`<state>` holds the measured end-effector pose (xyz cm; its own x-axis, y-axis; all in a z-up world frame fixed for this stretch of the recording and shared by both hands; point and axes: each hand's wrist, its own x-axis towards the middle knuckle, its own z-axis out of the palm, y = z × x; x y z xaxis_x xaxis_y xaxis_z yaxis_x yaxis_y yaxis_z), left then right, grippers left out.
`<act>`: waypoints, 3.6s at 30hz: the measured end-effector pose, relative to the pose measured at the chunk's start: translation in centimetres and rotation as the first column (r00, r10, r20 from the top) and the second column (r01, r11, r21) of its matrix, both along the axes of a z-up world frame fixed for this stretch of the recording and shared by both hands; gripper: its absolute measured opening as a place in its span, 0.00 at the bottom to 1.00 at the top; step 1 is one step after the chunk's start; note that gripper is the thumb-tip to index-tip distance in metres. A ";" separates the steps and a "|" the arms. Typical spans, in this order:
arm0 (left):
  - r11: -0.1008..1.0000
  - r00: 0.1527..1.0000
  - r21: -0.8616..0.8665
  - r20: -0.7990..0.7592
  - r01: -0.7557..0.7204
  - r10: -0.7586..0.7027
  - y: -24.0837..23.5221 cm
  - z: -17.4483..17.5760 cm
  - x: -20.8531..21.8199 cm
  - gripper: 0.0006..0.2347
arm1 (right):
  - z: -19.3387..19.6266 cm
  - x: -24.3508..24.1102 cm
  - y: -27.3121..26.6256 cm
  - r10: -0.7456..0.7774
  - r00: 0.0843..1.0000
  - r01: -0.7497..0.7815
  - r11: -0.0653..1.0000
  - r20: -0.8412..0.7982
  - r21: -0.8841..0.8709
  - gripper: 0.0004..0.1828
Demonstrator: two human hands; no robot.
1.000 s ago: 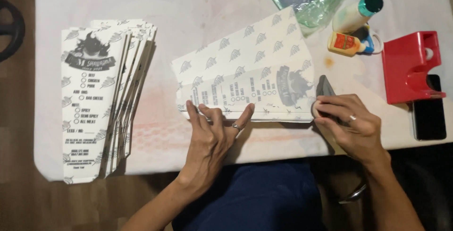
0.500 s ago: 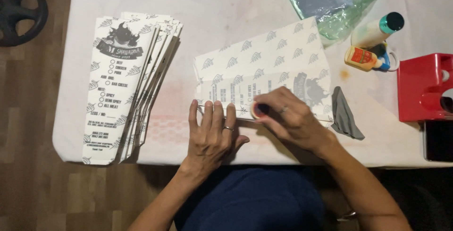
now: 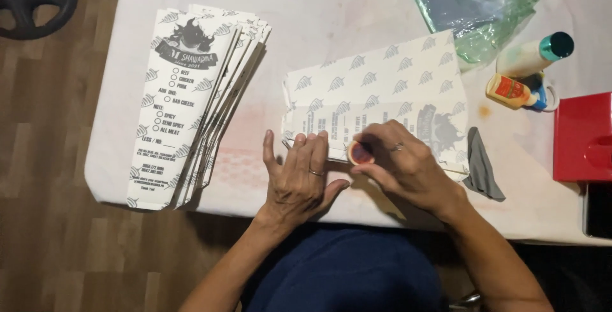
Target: Folding and taping paper food wrappers at a manual workstation.
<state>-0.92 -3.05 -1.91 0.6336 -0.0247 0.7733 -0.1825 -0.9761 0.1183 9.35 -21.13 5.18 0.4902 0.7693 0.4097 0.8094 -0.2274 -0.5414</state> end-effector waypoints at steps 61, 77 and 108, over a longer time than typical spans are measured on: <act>0.962 0.954 -0.271 0.298 0.043 0.042 2.7 2.6 1.9 0.06 | -4.6 -2.8 -2.3 -0.361 0.795 0.277 0.931 0.487 0.239 0.11; 0.883 0.995 -0.462 -0.080 -0.083 0.051 5.6 -0.7 -0.3 0.08 | -2.9 -2.9 -2.5 -0.277 0.825 0.291 0.955 0.493 0.050 0.06; 0.984 0.995 -0.149 -0.003 0.100 -0.102 -4.5 -0.1 1.2 0.20 | -1.8 2.2 -1.2 -0.073 0.937 0.087 0.996 0.341 -0.027 0.03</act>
<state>0.29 -7.51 -2.05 0.6419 0.0256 0.7664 -0.2774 -0.9240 0.2631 11.59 -22.37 3.42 0.3881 0.7528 0.5317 0.9216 -0.3149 -0.2270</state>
